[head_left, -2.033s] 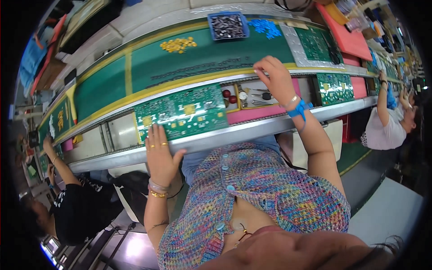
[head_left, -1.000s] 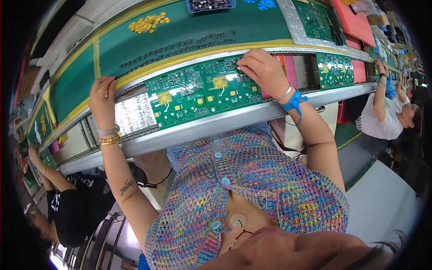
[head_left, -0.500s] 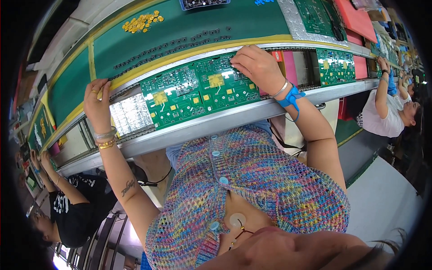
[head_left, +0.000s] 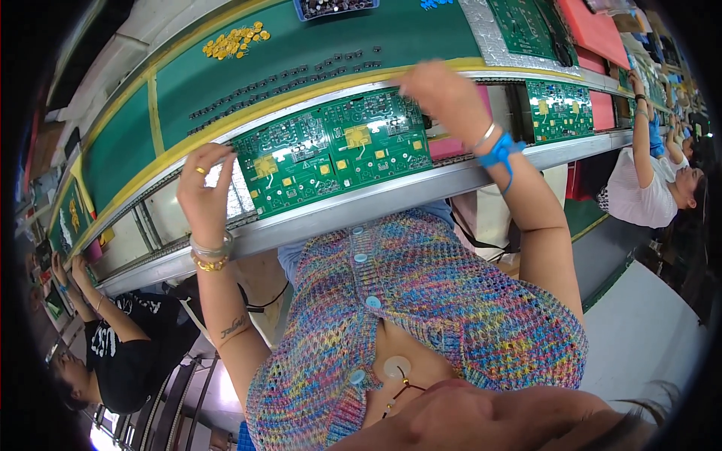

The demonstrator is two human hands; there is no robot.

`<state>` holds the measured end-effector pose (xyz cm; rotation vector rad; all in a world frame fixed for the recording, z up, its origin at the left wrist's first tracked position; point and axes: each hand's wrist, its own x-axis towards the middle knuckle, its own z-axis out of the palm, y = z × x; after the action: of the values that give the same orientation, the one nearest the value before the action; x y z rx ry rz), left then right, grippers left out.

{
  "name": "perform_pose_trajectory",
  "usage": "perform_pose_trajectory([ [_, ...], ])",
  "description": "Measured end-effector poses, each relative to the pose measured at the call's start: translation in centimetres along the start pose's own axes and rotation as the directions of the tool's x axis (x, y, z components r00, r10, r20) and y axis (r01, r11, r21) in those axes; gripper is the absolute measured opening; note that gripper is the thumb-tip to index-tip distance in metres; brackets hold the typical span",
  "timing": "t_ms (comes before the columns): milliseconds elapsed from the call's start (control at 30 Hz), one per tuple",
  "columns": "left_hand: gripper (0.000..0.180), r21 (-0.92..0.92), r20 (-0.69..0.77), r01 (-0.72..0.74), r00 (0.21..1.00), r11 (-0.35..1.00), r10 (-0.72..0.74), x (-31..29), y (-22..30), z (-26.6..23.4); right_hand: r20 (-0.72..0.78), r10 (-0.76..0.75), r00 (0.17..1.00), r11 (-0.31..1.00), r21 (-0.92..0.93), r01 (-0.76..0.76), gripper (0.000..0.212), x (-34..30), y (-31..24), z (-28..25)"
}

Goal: The person assembles electronic components onto printed circuit boards by hand, taking components from storage bins and placing them onto the PCBs.

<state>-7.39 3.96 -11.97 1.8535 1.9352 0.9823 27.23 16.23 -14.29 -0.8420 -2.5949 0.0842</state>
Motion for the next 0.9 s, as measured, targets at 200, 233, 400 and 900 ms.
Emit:
perform_pose_trajectory([
  [200, 0.014, -0.048, 0.101, -0.117, 0.987, 0.992, 0.122, -0.2, 3.5, 2.7, -0.233, 0.292, 0.927, 0.940, -0.107, -0.323, 0.010, 4.7, 8.5, -0.4],
  [233, 0.013, -0.025, 0.109, -0.115, 0.987, 0.993, 0.117, -0.1, 3.8, 2.8, -0.212, 0.292, 0.933, 0.939, -0.119, -0.321, 0.011, 5.5, 8.5, 0.0],
  [400, 0.010, 0.059, 0.095, -0.146, 0.986, 0.988, 0.140, 0.6, 4.1, 4.6, -0.141, 0.312, 0.939, 0.884, -0.318, -0.342, 0.009, 5.6, 10.8, 3.1],
  [900, 0.009, 0.190, 0.138, -0.166, 0.980, 0.968, 0.141, 1.0, 3.9, 5.0, -0.172, 0.384, 0.907, 0.914, -0.065, -0.399, 0.008, 4.9, 6.4, 0.5],
])
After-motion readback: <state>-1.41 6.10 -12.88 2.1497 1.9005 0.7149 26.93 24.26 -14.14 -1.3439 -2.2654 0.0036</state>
